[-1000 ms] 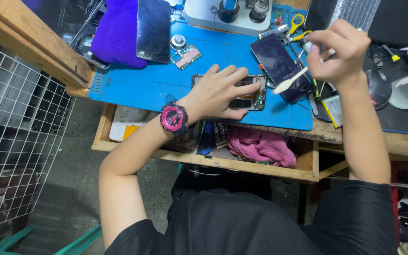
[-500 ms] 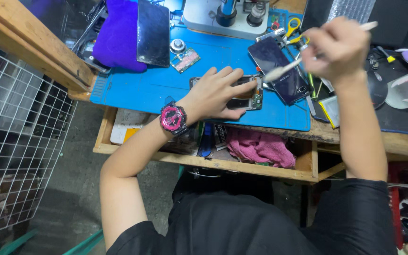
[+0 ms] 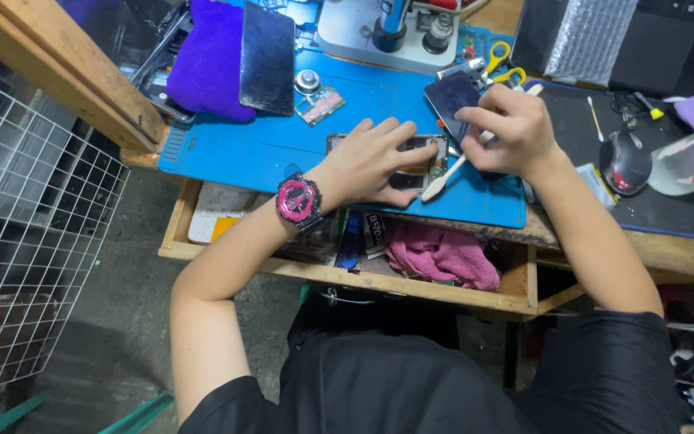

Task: The person disassembles a smartphone, separating the back cover and frame from the main body. They then use a cotton swab to clean the internal components and connectors on the motherboard before placing the parts back together.

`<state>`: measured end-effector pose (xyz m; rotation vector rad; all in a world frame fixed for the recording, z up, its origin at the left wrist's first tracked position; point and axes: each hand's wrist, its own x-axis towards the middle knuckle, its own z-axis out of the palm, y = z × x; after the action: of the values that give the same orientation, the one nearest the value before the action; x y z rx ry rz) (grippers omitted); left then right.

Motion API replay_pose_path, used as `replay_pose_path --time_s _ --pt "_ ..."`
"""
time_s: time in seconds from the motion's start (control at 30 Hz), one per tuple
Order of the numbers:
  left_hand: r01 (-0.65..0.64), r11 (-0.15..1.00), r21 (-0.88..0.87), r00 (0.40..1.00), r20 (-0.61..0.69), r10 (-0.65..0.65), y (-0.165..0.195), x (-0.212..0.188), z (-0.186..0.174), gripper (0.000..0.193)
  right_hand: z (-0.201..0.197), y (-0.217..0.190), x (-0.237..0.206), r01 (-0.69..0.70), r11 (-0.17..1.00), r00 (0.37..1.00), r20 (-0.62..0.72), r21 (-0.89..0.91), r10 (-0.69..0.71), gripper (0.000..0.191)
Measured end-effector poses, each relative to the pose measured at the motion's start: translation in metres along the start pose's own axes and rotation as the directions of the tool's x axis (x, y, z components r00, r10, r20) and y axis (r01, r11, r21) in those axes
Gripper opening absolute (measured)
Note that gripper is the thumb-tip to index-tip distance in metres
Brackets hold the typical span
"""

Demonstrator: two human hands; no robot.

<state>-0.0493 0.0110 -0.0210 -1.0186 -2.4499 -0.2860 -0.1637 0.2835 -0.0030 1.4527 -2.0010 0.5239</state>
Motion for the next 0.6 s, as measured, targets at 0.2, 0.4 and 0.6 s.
replay_pose_path --time_s 0.2,0.4,0.6 --pt "-0.011 1.000 0.006 1.000 0.009 0.011 0.001 -0.002 -0.002 0.073 -0.022 0.020 -0.013 -0.194 0.981 0.962 -0.193 0.008 0.192 0.017" --pt "-0.027 1.000 0.005 0.999 -0.024 0.027 0.001 -0.003 -0.005 0.073 -0.009 -0.004 -0.009 -0.054 0.994 0.993 -0.100 0.091 0.063 0.020" --pt "-0.034 0.999 0.025 0.999 -0.034 0.035 0.001 -0.004 -0.004 0.072 -0.022 0.017 -0.003 -0.073 0.957 0.982 -0.185 -0.280 0.021 0.014"
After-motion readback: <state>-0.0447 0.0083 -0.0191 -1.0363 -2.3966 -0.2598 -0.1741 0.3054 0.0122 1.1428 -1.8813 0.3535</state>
